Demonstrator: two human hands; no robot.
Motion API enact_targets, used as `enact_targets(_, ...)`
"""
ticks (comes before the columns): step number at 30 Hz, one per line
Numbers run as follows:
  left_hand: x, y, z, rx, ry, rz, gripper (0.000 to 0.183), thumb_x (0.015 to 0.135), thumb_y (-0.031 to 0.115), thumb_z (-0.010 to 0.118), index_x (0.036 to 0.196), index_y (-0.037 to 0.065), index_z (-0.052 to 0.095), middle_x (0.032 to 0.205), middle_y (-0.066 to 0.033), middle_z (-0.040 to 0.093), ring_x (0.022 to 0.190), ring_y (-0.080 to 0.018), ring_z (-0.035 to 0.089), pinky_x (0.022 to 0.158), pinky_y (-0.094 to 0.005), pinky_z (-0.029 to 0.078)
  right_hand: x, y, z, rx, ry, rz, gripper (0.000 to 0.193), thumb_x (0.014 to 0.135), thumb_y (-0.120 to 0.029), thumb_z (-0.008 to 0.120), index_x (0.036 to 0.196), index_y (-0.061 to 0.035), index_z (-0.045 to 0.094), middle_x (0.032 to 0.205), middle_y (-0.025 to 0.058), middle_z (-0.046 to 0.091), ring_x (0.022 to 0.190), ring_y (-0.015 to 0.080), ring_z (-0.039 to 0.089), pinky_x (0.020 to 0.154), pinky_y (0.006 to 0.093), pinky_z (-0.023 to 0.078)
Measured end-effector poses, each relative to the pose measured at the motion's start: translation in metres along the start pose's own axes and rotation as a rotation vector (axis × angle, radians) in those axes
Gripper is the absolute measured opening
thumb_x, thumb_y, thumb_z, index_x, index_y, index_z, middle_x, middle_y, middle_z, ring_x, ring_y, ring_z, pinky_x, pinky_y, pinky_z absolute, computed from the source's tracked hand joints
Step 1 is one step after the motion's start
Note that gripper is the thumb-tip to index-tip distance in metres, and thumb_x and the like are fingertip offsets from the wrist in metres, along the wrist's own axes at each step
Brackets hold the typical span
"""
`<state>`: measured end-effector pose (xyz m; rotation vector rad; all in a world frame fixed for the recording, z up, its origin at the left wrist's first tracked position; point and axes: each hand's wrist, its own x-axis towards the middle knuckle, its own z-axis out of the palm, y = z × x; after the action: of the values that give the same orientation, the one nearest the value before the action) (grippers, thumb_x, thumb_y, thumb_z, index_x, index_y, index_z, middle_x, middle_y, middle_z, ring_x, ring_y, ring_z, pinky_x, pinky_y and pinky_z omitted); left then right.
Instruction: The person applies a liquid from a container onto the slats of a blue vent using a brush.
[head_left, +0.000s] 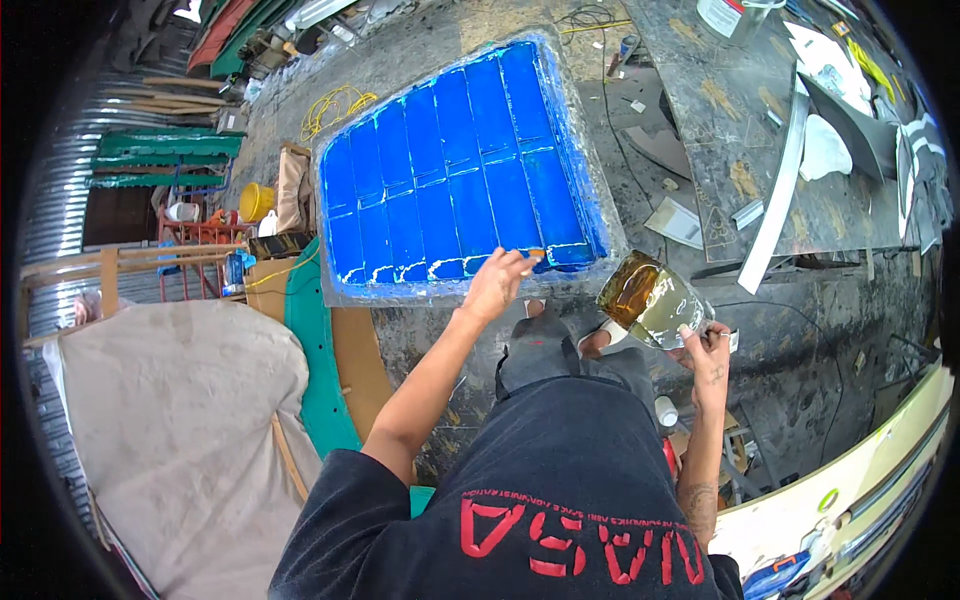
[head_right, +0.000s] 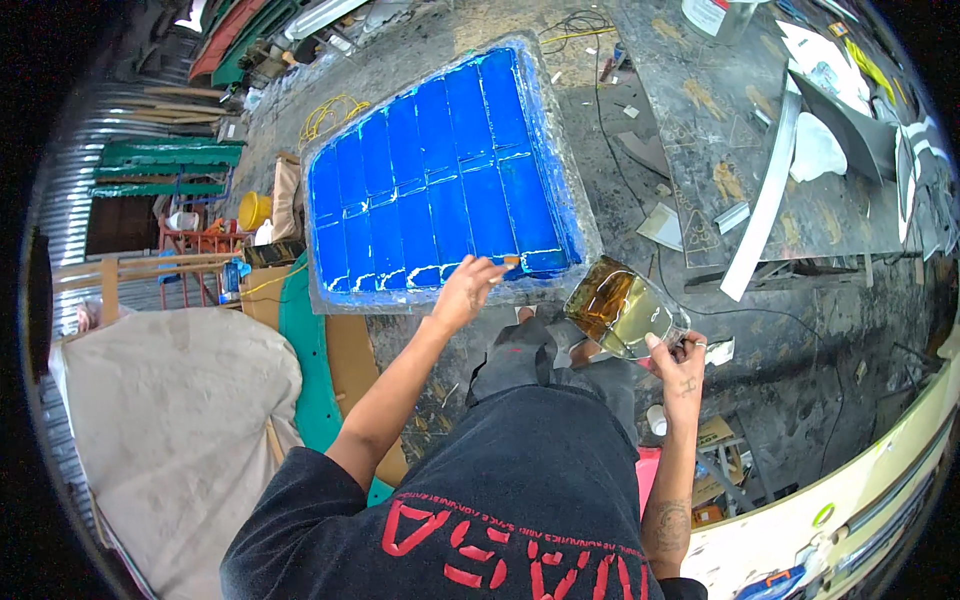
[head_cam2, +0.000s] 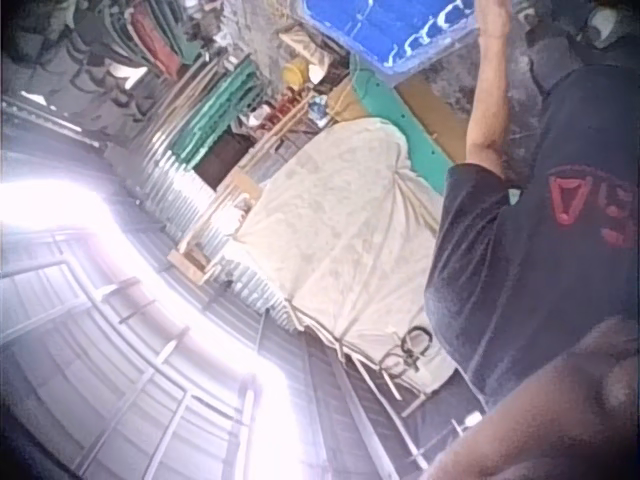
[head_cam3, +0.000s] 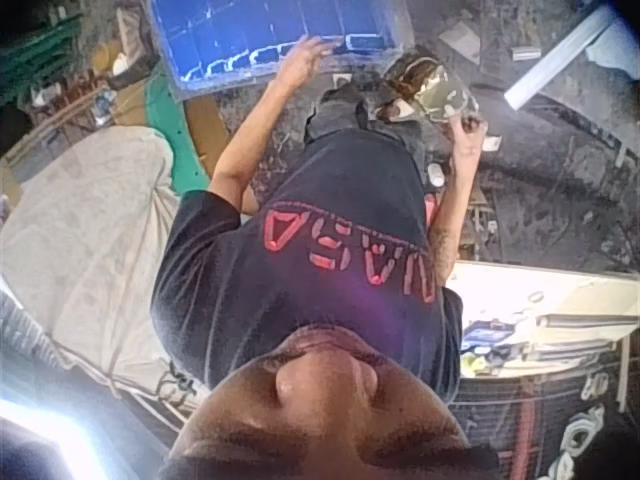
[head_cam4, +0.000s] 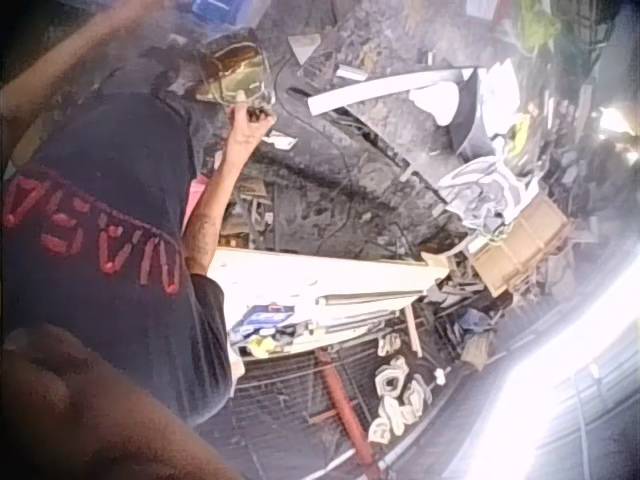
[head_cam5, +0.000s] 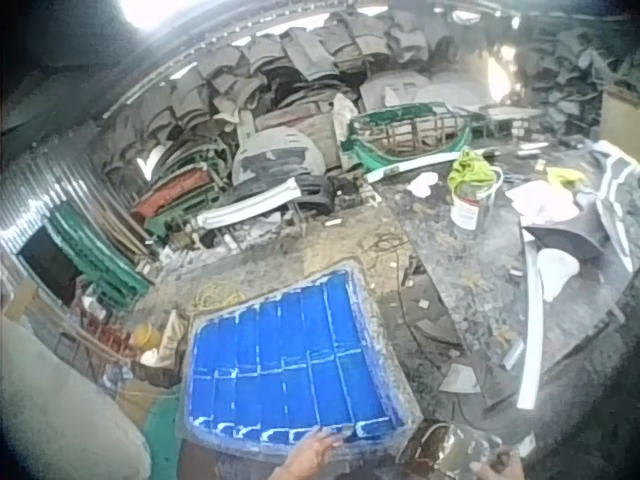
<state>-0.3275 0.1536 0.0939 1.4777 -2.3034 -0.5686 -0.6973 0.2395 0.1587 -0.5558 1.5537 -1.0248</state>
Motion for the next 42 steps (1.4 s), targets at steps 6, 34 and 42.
enact_targets(6, -0.003, 0.03, -0.019, -0.018, -0.082, 0.003, 0.032, 0.084, -0.001, 0.059, 0.112, 0.008, 0.069, 0.09, -0.0089, 0.063, 0.086, -0.0301, 0.054, 0.083, -0.0385, 0.046, 0.009, -0.008, -0.022, -0.03, -0.07, -0.018, 0.052, 0.085, -0.021, 0.077, 0.117, -0.0027, 0.041, 0.111, 0.011, 0.058, 0.094, 0.015, 0.059, 0.072, 0.0314, 0.057)
enact_targets(34, 0.02, -0.027, 0.032, -0.354, 0.459, -0.652, 0.021, 0.086, 0.017, 0.064, 0.082, -0.003, 0.07, 0.065, -0.0166, 0.067, 0.059, -0.0238, 0.067, 0.057, -0.036, 0.05, 0.014, 0.0, -0.027, -0.057, -0.113, -0.053, 0.051, 0.086, -0.027, 0.074, 0.12, -0.0054, 0.043, 0.11, 0.0055, 0.06, 0.094, 0.0129, 0.058, 0.066, 0.0269, 0.05)
enact_targets(42, 0.018, -0.028, -0.014, -0.437, 0.329, -0.554, 0.019, 0.094, 0.014, 0.06, 0.093, -0.001, 0.07, 0.07, -0.0072, 0.066, 0.059, -0.0123, 0.053, 0.054, -0.0318, 0.044, 0.012, -0.005, -0.019, -0.095, -0.068, -0.05, 0.045, 0.087, -0.024, 0.072, 0.117, -0.0066, 0.044, 0.109, 0.0048, 0.06, 0.094, 0.011, 0.057, 0.067, 0.0242, 0.048)
